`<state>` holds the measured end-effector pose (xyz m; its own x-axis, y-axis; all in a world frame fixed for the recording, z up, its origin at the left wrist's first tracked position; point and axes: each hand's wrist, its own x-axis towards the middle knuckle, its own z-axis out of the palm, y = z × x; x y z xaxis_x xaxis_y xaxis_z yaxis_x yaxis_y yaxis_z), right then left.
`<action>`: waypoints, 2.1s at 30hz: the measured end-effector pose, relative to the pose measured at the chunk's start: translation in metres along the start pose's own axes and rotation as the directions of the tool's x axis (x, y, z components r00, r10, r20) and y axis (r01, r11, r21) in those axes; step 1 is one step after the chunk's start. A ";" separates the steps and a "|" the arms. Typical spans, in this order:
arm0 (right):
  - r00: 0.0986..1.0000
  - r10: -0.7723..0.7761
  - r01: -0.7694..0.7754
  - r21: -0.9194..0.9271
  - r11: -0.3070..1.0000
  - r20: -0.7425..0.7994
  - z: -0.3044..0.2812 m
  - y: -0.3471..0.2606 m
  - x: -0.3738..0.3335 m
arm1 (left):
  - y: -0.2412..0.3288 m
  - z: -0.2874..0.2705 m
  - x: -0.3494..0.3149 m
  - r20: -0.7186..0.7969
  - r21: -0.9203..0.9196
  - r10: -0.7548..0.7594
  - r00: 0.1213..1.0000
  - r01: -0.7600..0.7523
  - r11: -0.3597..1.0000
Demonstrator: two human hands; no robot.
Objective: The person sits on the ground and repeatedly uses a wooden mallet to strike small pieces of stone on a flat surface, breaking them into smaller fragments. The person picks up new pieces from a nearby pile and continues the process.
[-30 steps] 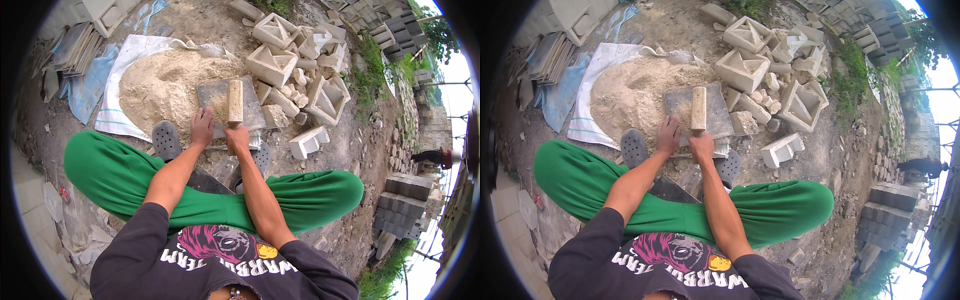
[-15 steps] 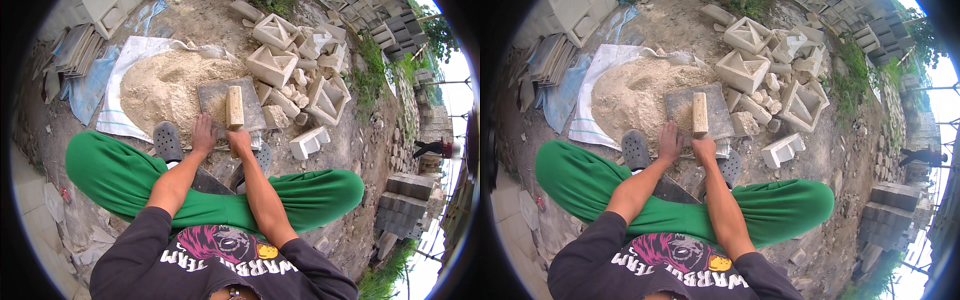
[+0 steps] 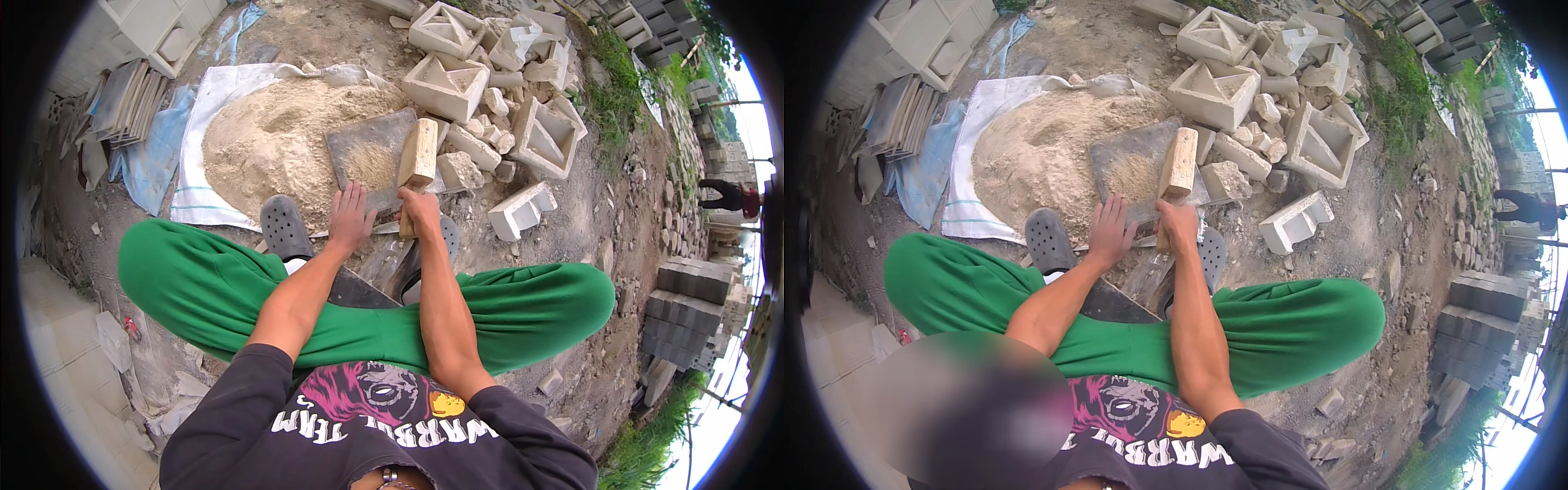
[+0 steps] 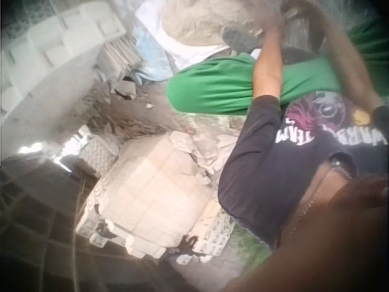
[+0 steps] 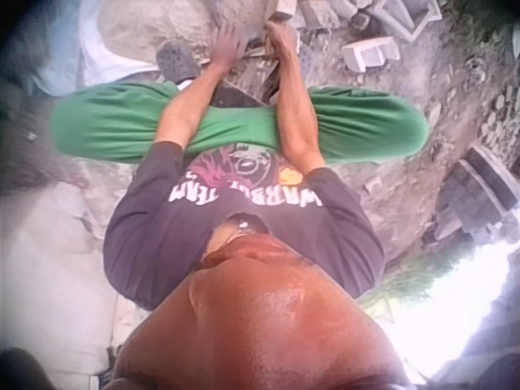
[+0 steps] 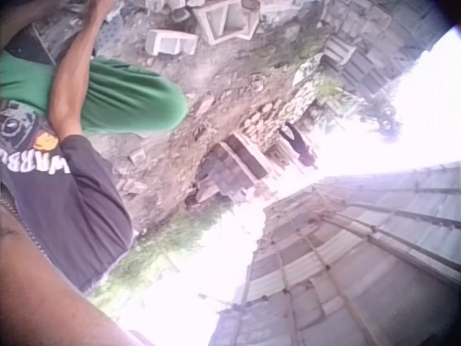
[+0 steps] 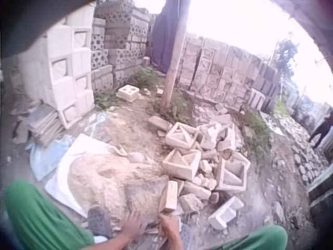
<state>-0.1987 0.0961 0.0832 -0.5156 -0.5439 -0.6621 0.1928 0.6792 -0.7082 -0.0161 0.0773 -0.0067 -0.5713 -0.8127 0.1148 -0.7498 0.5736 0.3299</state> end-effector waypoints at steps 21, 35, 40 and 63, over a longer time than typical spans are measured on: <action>0.898 -0.437 0.422 -0.392 0.818 0.054 0.053 0.009 -0.018 | -0.044 0.003 0.059 0.002 -0.245 -0.194 0.981 0.188 0.951; 0.928 -0.353 0.372 -0.241 0.897 0.118 0.040 -0.014 -0.020 | -0.041 0.008 0.039 0.016 -0.126 -0.270 0.963 0.269 0.955; 0.986 -0.145 0.164 -0.459 0.873 0.077 0.046 0.017 -0.003 | -0.042 0.012 0.037 -0.080 -0.181 -0.289 0.954 0.271 0.945; 0.924 -0.378 0.380 -0.240 0.893 0.054 0.048 -0.030 -0.039 | -0.038 0.016 0.023 -0.265 -0.304 -0.387 0.883 0.304 0.903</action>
<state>-0.1445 0.0732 0.1181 -0.5045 -0.7862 -0.3570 -0.2242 0.5185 -0.8251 -0.0058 0.0389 -0.0318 -0.1260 -0.9668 0.2223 -0.7487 0.2397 0.6180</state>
